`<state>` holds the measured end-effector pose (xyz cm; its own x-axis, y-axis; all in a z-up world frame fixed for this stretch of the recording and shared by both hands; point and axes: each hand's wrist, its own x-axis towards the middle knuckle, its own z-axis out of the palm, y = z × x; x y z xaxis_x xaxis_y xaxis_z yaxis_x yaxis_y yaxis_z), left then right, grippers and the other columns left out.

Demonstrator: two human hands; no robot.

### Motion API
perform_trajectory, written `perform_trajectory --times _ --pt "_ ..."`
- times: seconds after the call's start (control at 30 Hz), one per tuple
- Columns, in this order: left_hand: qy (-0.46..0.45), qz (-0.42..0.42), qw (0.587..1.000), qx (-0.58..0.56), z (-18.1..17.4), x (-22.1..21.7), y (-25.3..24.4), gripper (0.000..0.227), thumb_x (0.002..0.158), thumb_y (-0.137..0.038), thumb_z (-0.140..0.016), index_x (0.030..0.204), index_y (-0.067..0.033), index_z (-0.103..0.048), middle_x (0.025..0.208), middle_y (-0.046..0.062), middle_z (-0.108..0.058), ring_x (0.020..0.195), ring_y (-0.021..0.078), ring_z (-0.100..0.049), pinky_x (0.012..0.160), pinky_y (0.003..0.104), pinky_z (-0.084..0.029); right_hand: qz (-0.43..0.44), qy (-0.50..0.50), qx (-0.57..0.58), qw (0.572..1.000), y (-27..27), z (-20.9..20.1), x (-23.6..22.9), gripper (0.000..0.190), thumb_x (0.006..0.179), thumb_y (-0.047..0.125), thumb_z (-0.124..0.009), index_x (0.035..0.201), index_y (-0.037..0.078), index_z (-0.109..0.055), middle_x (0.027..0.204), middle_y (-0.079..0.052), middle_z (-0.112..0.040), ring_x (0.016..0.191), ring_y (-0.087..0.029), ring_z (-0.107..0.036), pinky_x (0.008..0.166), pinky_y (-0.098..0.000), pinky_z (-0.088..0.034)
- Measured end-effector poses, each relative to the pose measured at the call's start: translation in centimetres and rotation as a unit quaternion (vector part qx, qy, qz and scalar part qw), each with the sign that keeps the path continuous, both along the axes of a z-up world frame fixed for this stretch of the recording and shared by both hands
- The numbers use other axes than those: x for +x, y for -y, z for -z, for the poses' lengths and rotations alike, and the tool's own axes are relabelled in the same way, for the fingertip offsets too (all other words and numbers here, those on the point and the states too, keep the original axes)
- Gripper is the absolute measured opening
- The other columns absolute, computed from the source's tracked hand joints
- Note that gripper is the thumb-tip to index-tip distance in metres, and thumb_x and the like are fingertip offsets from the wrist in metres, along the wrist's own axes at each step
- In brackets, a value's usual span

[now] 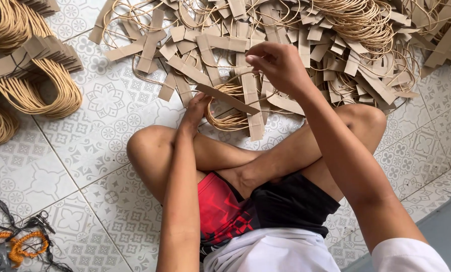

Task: Assembling paper bag handles by pairing them with cardboard reinforcement strips and stacking them neatly.

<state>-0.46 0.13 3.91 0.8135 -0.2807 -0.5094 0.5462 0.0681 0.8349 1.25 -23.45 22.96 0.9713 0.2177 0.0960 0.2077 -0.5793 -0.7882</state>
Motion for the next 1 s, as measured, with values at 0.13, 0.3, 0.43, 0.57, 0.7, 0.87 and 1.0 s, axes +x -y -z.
perform_trajectory --times 0.13,0.3,0.43,0.57,0.7,0.87,1.0 --pt "-0.008 -0.022 0.999 -0.044 1.0 0.0 0.2 0.042 0.092 -0.033 -0.061 0.122 -0.005 -0.069 0.108 0.003 -0.07 0.095 0.0111 -0.059 0.076 0.026 -0.049 -0.017 -0.137 -0.091 0.986 0.5 4.4 0.8 0.041 0.097 0.032 -0.065 0.124 0.003 -0.066 0.126 -0.02 -0.066 0.108 -0.031 -0.067 0.083 -0.04 -0.063" --pt "0.028 -0.057 0.998 -0.011 3.7 0.0 0.8 0.043 0.09 -0.034 -0.067 0.125 -0.0086 -0.07 0.145 0.011 -0.053 0.121 0.0305 -0.059 0.085 0.047 -0.06 -0.007 -0.131 0.038 0.991 2.1 7.4 -0.9 0.017 0.101 0.005 -0.06 0.112 0.005 -0.073 0.084 -0.01 -0.073 0.062 -0.017 -0.067 0.07 -0.0329 -0.051" --pt "0.034 -0.045 0.998 -0.013 1.7 -0.1 0.8 0.048 0.092 -0.026 -0.058 0.134 -0.0042 -0.063 0.147 0.015 -0.048 0.124 0.0332 -0.054 0.09 0.05 -0.059 -0.012 -0.099 0.014 0.995 2.1 4.4 -0.5 0.016 0.101 0.002 -0.059 0.101 0.008 -0.075 0.075 -0.005 -0.07 0.052 -0.015 -0.054 0.061 -0.0295 -0.046" --pt "0.043 0.003 0.999 0.006 0.8 0.2 0.4 0.059 0.099 -0.065 -0.048 0.12 -0.0163 -0.075 0.148 0.012 -0.049 0.132 0.0366 -0.052 0.099 0.059 -0.049 -0.175 0.006 -0.204 0.963 1.4 2.0 0.6 0.008 0.094 0.023 -0.069 0.091 0.023 -0.077 0.091 -0.002 -0.07 0.088 -0.024 -0.061 0.085 -0.0418 -0.047" --pt "0.038 0.021 0.999 -0.006 -2.2 -0.2 0.2 0.072 0.101 -0.07 -0.033 0.124 -0.0127 -0.072 0.163 0.021 -0.03 0.145 0.0474 -0.036 0.111 0.063 -0.037 -0.267 0.288 -0.507 0.767 -1.8 7.1 1.2 0.011 0.079 0.033 -0.078 0.075 0.043 -0.076 0.104 0.003 -0.066 0.121 -0.028 -0.051 0.112 -0.0587 -0.035" --pt "0.006 -0.001 1.0 -0.009 -1.9 -0.2 0.2 0.086 0.098 -0.073 -0.039 0.148 -0.0033 -0.05 0.16 0.026 -0.034 0.147 0.046 -0.033 0.112 0.062 -0.038 -0.36 0.355 -0.506 0.699 -6.5 12.1 -1.5 0.013 0.083 0.01 -0.072 0.082 0.021 -0.079 0.116 0.002 -0.068 0.128 -0.026 -0.05 0.112 -0.0535 -0.036" --pt "-0.006 -0.02 0.997 -0.069 1.1 -0.1 -0.2 0.085 0.095 -0.073 -0.051 0.139 0.0002 -0.056 0.131 0.016 -0.065 0.138 0.0361 -0.047 0.111 0.059 -0.036 -0.433 0.386 -0.433 0.69 -7.7 14.2 -3.4 0.02 0.082 0.008 -0.068 0.07 0.023 -0.074 0.101 0.002 -0.059 0.089 -0.021 -0.054 0.083 -0.0412 -0.044"
